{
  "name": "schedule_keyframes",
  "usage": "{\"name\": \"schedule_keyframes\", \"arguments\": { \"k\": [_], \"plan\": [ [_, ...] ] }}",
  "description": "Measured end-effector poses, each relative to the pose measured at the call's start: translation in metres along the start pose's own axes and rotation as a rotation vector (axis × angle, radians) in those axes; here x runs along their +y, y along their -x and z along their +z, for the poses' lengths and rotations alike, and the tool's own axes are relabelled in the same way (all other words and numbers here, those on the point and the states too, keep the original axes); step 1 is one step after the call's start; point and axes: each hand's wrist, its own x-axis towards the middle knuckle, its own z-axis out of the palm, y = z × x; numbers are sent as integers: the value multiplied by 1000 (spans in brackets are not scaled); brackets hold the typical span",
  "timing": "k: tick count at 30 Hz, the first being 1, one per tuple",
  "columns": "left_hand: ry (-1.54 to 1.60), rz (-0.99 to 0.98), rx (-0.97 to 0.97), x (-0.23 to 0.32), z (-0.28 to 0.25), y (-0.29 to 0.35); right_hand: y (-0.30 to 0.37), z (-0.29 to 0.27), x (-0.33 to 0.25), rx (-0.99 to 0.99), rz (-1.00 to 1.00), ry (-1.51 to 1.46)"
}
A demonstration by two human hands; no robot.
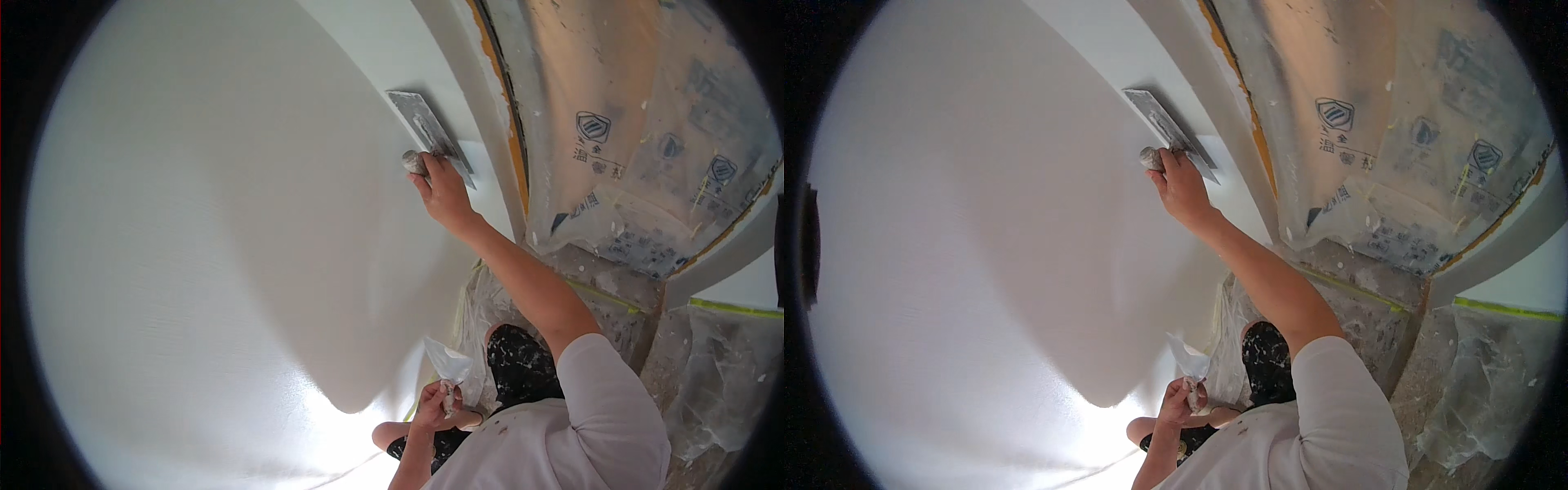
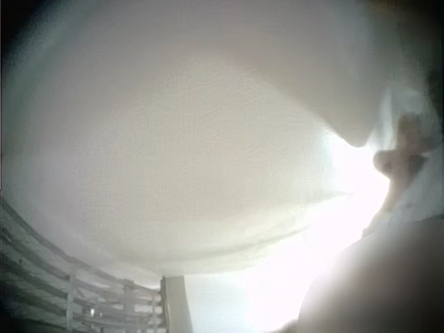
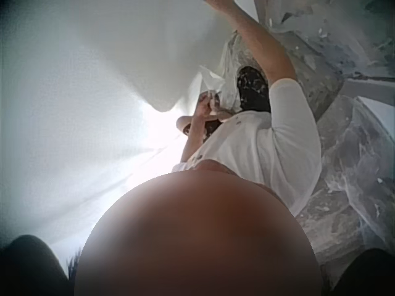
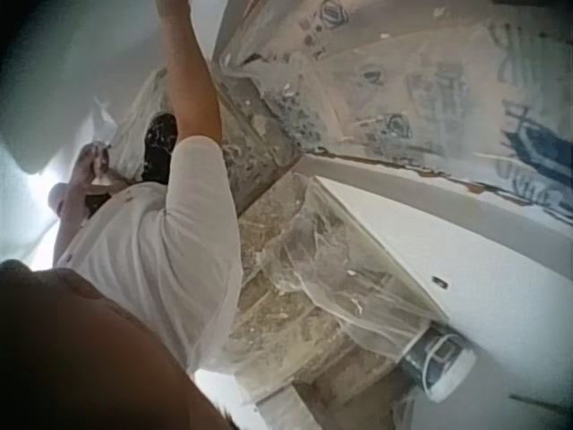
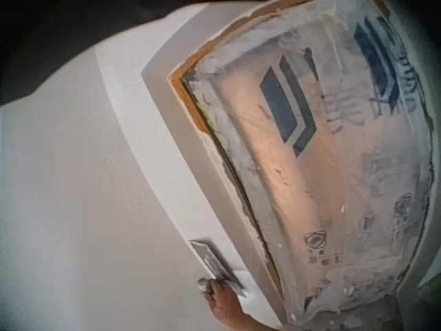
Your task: Applying and smoothing plaster material onto a wall surface using a trowel and putty knife.
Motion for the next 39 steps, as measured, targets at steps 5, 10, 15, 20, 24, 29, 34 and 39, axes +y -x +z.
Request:
{"name": "schedule_keyframes", "arguments": {
  "k": [5,10,15,20,24,29,34,39],
  "plan": [
    [-16,41,69,-4,-3,-1,33,-71,4,29,21,43],
    [-60,63,87,-2,-9,5,56,-142,-5,-14,142,73],
    [-141,34,16,18,6,-9,88,-200,-24,-13,191,-144],
    [-296,-40,-187,28,37,-35,134,-229,-12,-124,891,-725],
    [-348,-169,-244,11,56,-61,180,-208,-10,-307,1140,-1105],
    [5,139,-202,28,33,-47,195,-188,18,-1140,997,-487],
    [-33,105,-116,30,9,-22,213,-148,45,-502,1013,-473],
    [-8,55,-1,-2,5,-10,223,-101,76,-227,1662,-996]
  ]
}}
